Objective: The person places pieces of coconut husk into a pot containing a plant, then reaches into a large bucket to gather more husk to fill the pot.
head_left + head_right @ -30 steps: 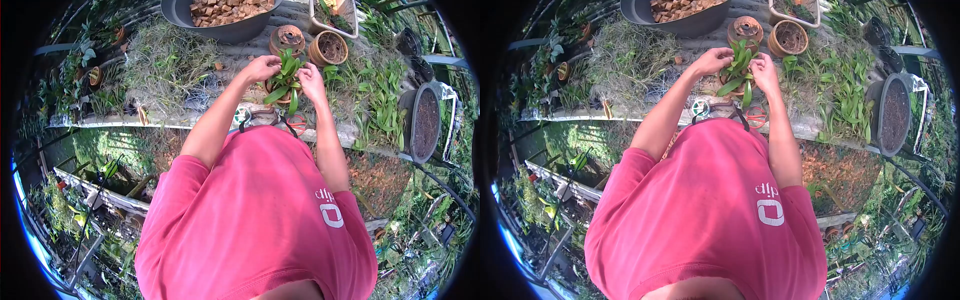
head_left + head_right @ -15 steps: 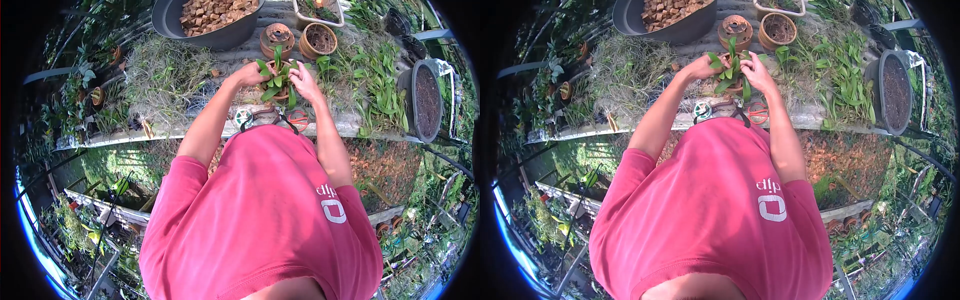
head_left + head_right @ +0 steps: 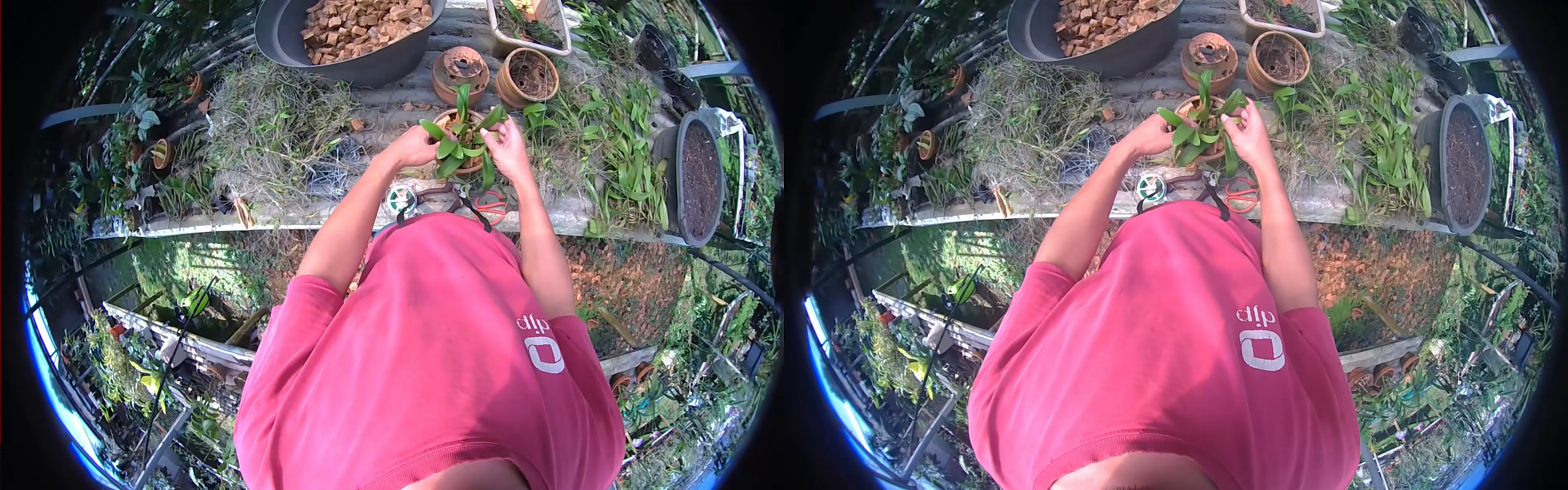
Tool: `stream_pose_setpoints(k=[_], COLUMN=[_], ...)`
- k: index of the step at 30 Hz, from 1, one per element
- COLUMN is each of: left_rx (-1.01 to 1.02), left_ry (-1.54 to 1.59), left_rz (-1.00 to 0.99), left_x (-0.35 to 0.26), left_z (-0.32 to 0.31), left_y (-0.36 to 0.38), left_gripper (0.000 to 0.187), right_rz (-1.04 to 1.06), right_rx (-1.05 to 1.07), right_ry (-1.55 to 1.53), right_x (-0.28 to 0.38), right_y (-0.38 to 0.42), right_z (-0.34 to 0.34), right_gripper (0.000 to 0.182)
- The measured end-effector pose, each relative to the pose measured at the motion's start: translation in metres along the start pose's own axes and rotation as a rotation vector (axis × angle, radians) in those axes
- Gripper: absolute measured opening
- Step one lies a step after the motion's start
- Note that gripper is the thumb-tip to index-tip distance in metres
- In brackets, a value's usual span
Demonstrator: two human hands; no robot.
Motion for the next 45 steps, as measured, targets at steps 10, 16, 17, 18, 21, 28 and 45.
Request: stream_pose_setpoints(k=[10,16,17,18,21,28,45], left_rx=[-0.051,-0.068,-0.085,-0.104,-0.078,-0.245,-0.205], left_ry=[-0.429,-0.472,-0.513,-0.553,-0.461,-0.294,-0.046], left_rz=[-0.058,-0.035,-0.117,-0.196,-0.09,-0.069,-0.208], left_x=[-0.004,-0.017,-0.015,-0.016,-0.013,-0.002,0.001], left_z=[-0.007,-0.009,-0.008,-0.006,-0.007,-0.028,-0.011], left_y=[-0.056,-0.053,-0.052,-0.049,-0.04,-0.037,0.004], left_gripper=[0.032,0.027,0.026,0.026,0.026,0.035,0.026], right_rz=[-0.015,0.077,0.108,0.138,0.031,0.21,0.083], right_rx=[0.075,-0.004,-0.014,-0.02,-0.018,0.027,0.009], right_ry=[0.053,0.254,0.305,0.356,0.281,0.363,0.329], right_x=[-0.008,-0.013,-0.014,-0.012,-0.003,0.029,0.015], right_y=[0.001,0.002,0.002,0.003,0.01,0.009,0.002], right_z=[-0.01,-0.017,-0.016,-0.016,-0.013,-0.016,-0.01], right_gripper=[0.062,0.057,0.055,0.054,0.046,0.037,0.025])
Point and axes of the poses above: each hand's wrist, its own y-axis away from the middle knuckle, its own z-axis out of the back of the hand, x = y × z, the point moved 3 cm from there along -y, towards the middle knuckle, and after that the axes turned 11 degrees about -x, right-handed, at the moved point
